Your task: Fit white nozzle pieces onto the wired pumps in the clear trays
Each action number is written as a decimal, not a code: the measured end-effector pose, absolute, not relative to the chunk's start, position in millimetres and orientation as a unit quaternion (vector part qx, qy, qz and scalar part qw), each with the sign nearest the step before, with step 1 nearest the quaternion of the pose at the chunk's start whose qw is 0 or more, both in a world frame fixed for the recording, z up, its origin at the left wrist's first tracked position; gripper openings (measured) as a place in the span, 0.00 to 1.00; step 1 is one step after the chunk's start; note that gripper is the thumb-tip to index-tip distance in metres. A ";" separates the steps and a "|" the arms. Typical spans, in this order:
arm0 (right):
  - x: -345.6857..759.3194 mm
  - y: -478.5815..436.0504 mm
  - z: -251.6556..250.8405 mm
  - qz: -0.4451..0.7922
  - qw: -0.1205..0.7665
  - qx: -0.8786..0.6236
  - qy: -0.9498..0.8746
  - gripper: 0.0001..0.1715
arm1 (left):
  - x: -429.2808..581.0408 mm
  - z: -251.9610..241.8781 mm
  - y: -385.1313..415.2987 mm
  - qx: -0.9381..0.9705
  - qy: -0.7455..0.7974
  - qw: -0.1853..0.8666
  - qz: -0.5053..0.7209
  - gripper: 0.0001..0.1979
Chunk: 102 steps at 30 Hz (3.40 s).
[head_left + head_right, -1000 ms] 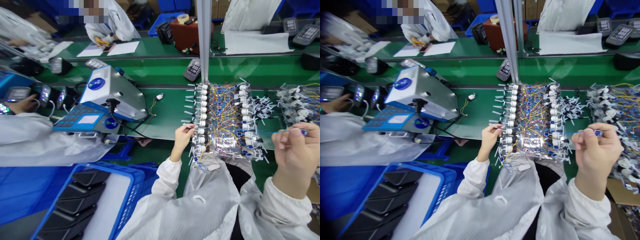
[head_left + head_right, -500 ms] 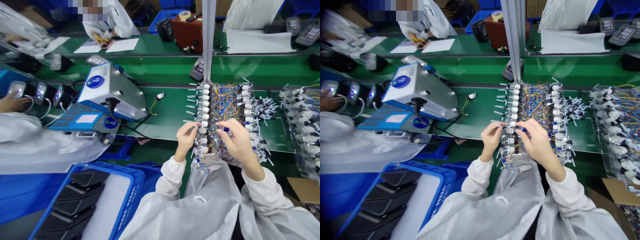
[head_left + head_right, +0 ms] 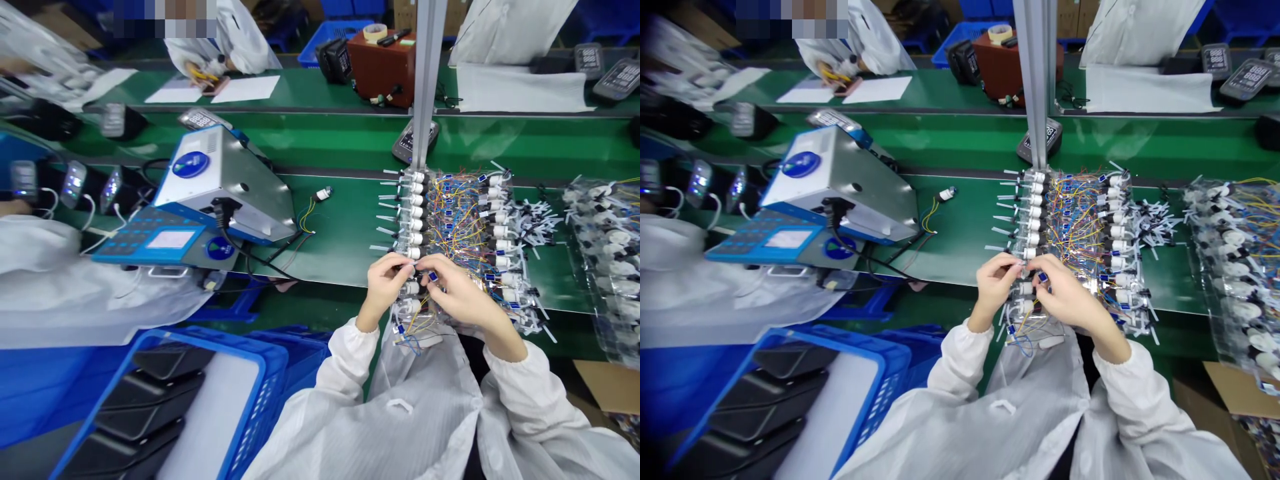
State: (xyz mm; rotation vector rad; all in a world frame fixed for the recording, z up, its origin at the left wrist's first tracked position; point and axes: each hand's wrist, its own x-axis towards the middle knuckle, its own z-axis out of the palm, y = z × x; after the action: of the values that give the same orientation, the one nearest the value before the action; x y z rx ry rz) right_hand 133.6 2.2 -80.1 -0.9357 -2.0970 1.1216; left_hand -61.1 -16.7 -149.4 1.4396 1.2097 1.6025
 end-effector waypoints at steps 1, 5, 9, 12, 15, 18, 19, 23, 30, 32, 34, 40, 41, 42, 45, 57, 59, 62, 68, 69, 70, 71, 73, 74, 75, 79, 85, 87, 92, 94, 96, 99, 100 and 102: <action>135.3 -0.1 -81.9 0.439 0.293 -0.347 -0.775 0.20 | -61.1 -148.8 -16.8 0.553 0.464 0.333 0.607 0.06; 141.6 -7.4 -86.7 0.529 0.351 -0.373 -0.677 0.10 | -60.1 -148.8 -17.4 0.554 0.457 0.345 0.604 0.06; 145.9 -7.8 -81.8 0.556 0.403 -0.363 -0.629 0.08 | -59.2 -148.7 -17.6 0.556 0.450 0.337 0.612 0.05; 142.6 -6.6 -78.4 0.581 0.414 -0.348 -0.608 0.12 | -59.1 -148.1 -17.5 0.564 0.452 0.329 0.609 0.06; 133.2 -5.9 -81.1 0.590 0.421 -0.378 -0.576 0.13 | -59.3 -147.7 -18.0 0.567 0.459 0.324 0.602 0.07; 124.3 -5.9 -88.2 0.599 0.405 -0.409 -0.557 0.18 | -59.5 -147.7 -18.9 0.564 0.464 0.325 0.601 0.07; 122.4 -6.1 -90.7 0.600 0.405 -0.417 -0.550 0.20 | -59.5 -147.7 -19.3 0.564 0.463 0.325 0.601 0.07; 119.4 -7.9 -98.1 0.561 0.443 -0.404 -0.571 0.16 | -58.7 -147.6 -20.1 0.571 0.459 0.324 0.599 0.05; 113.6 -11.6 -104.0 0.584 0.504 -0.362 -0.523 0.10 | -58.2 -148.5 -20.6 0.568 0.474 0.320 0.591 0.08; 111.6 -11.5 -104.3 0.586 0.498 -0.366 -0.524 0.11 | -58.3 -149.4 -20.9 0.569 0.468 0.321 0.595 0.07; 109.9 -11.2 -103.9 0.587 0.493 -0.372 -0.523 0.12 | -58.2 -150.5 -21.2 0.568 0.465 0.320 0.599 0.06; 106.9 -10.6 -103.4 0.579 0.509 -0.373 -0.517 0.12 | -57.6 -152.5 -21.9 0.563 0.465 0.317 0.605 0.05; 106.9 -10.4 -103.7 0.576 0.509 -0.372 -0.520 0.12 | -57.5 -152.6 -22.0 0.563 0.464 0.317 0.606 0.05; 107.1 -10.2 -104.0 0.573 0.508 -0.370 -0.526 0.11 | -57.4 -152.8 -22.0 0.563 0.462 0.318 0.607 0.05; 109.2 -9.3 -104.0 0.557 0.501 -0.367 -0.551 0.09 | -57.0 -153.3 -22.4 0.564 0.461 0.316 0.608 0.05; 117.6 -6.6 -99.3 0.511 0.458 -0.368 -0.627 0.04 | -69.7 -155.2 -21.4 0.605 0.442 0.341 0.567 0.03; 117.7 -8.1 -99.3 0.499 0.469 -0.369 -0.628 0.04 | -70.6 -155.0 -21.5 0.604 0.435 0.336 0.577 0.03; 118.8 -10.3 -100.2 0.464 0.479 -0.382 -0.640 0.04 | -69.1 -154.6 -22.4 0.598 0.442 0.317 0.588 0.02; 121.0 -12.0 -107.8 0.441 0.475 -0.380 -0.660 0.04 | -64.9 -154.8 -25.7 0.607 0.457 0.289 0.582 0.04; 121.2 -12.2 -109.4 0.442 0.478 -0.380 -0.657 0.04 | -64.5 -154.8 -26.4 0.609 0.460 0.288 0.578 0.04; 121.2 -12.4 -110.9 0.442 0.481 -0.380 -0.655 0.04 | -64.1 -154.6 -27.1 0.610 0.463 0.288 0.575 0.04; 121.2 -12.6 -112.3 0.441 0.483 -0.380 -0.654 0.04 | -63.7 -154.4 -27.8 0.610 0.467 0.288 0.572 0.05; 120.9 -12.9 -114.1 0.441 0.486 -0.379 -0.652 0.03 | -62.7 -153.9 -28.9 0.606 0.474 0.288 0.570 0.05; 120.7 -12.9 -114.5 0.440 0.484 -0.380 -0.654 0.03 | -62.2 -153.7 -29.2 0.605 0.475 0.287 0.571 0.05; 120.4 -12.9 -114.5 0.439 0.480 -0.381 -0.657 0.03 | -61.9 -153.6 -29.3 0.605 0.474 0.285 0.573 0.04; 120.3 -11.4 -112.1 0.431 0.460 -0.393 -0.669 0.04 | -62.1 -155.1 -28.5 0.611 0.462 0.278 0.579 0.02; 126.1 -7.2 -106.0 0.432 0.414 -0.392 -0.698 0.06 | -66.4 -158.6 -28.4 0.642 0.450 0.282 0.554 0.04; 127.1 -7.8 -104.8 0.461 0.420 -0.382 -0.682 0.05 | -68.0 -159.1 -28.0 0.641 0.438 0.295 0.557 0.04; 124.3 -14.2 -103.4 0.484 0.448 -0.373 -0.653 0.04 | -71.0 -157.9 -28.4 0.618 0.426 0.310 0.584 0.01; 122.2 -16.3 -104.2 0.481 0.447 -0.377 -0.653 0.05 | -71.7 -156.1 -29.4 0.614 0.437 0.317 0.576 0.03; 120.6 -17.8 -105.6 0.484 0.447 -0.380 -0.649 0.06 | -72.3 -154.1 -30.5 0.616 0.451 0.323 0.559 0.05; 121.1 -20.7 -107.5 0.495 0.436 -0.386 -0.645 0.07 | -73.8 -154.3 -31.8 0.642 0.447 0.333 0.526 0.06; 122.2 -22.1 -107.8 0.496 0.429 -0.390 -0.646 0.07 | -74.6 -156.3 -32.1 0.652 0.432 0.337 0.524 0.07; 126.0 -25.2 -107.8 0.466 0.419 -0.407 -0.664 0.07 | -77.7 -163.6 -31.4 0.637 0.411 0.326 0.565 0.12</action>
State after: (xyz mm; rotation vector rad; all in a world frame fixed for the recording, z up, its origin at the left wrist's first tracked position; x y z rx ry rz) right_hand 126.0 -25.2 -107.8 -1.0215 -1.6650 1.1692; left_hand -77.7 -31.4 -163.6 1.6691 1.0776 1.4796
